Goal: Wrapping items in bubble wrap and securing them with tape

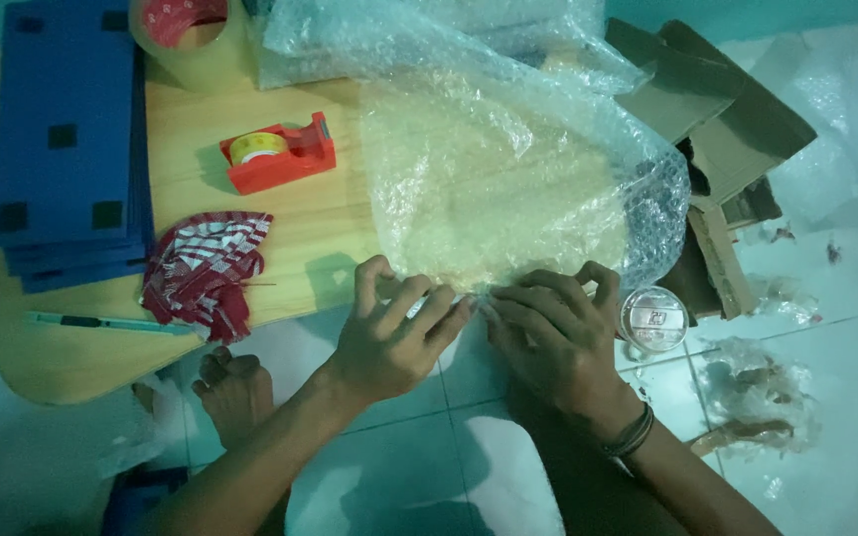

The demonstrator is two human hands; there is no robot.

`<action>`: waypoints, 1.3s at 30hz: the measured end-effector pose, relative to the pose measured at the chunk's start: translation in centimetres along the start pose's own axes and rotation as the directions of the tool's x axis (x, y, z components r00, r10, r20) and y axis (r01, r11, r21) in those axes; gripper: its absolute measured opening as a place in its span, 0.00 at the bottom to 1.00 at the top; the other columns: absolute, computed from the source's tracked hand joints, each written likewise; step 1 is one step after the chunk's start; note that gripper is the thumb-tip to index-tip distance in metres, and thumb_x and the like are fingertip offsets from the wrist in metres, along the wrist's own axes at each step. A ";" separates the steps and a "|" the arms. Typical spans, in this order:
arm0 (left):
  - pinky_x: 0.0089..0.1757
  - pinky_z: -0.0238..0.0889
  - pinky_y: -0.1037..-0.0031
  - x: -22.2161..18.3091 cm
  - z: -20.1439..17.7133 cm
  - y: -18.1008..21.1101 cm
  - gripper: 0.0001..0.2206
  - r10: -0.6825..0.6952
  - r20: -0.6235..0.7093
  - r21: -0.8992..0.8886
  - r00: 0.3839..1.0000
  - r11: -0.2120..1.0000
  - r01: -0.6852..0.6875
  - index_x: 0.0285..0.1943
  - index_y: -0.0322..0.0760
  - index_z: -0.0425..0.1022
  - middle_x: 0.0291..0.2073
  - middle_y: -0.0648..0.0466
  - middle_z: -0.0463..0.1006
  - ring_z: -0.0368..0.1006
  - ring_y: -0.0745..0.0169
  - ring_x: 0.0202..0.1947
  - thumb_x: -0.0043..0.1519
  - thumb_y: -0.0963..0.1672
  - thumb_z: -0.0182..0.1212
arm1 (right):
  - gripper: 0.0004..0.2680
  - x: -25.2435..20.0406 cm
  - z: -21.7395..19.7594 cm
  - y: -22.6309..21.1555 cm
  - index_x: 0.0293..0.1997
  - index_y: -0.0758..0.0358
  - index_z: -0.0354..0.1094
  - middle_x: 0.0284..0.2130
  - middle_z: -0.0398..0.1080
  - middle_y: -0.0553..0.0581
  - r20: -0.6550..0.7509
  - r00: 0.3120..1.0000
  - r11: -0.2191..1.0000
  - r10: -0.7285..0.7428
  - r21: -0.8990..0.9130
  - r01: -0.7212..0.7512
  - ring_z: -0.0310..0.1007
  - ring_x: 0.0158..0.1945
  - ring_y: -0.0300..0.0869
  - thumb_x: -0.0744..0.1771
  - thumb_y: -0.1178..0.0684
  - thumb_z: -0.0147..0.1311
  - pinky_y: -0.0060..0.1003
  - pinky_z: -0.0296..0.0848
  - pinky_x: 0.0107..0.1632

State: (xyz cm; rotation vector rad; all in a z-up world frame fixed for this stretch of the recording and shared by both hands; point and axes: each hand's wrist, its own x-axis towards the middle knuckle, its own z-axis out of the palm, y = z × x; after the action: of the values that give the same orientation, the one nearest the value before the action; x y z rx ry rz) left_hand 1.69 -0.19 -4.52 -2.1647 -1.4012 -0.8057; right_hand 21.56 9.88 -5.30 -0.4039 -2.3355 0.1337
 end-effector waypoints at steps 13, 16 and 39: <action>0.45 0.59 0.46 -0.7 0.5 0.0 0.01 -0.002 -0.020 0.039 1.000 0.999 0.003 0.40 0.36 0.81 0.36 0.51 0.73 0.69 0.54 0.37 0.64 0.40 0.65 | 0.03 2.2 -0.6 -2.0 0.44 0.69 0.72 0.44 0.69 0.69 -0.072 0.992 0.995 0.100 0.022 -0.099 0.70 0.45 0.65 0.69 0.62 0.60 0.56 0.73 0.44; 0.46 0.58 0.46 -0.1 0.0 0.2 0.02 -0.037 -0.008 0.040 0.999 0.998 0.037 0.41 0.37 0.81 0.36 0.52 0.72 0.69 0.54 0.37 0.65 0.41 0.65 | 0.04 0.0 0.1 -0.4 0.41 0.62 0.76 0.42 0.74 0.64 -0.005 0.992 0.992 0.123 0.020 -0.123 0.74 0.46 0.61 0.66 0.56 0.61 0.57 0.70 0.48; 0.48 0.56 0.44 -0.8 0.0 1.3 0.01 -0.133 -0.052 0.044 0.990 0.990 0.135 0.39 0.39 0.80 0.39 0.53 0.77 0.74 0.52 0.44 0.63 0.41 0.66 | 0.07 5.6 -3.4 -3.0 0.32 0.63 0.75 0.31 0.76 0.67 0.319 0.933 0.983 0.166 0.019 -0.181 0.78 0.40 0.62 0.67 0.52 0.59 0.60 0.74 0.44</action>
State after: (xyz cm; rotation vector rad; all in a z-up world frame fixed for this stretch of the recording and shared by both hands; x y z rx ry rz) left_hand 2.68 -1.25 -5.09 -2.0195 -1.5384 -0.8588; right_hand 19.42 8.80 1.50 -0.6030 -2.6021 0.3641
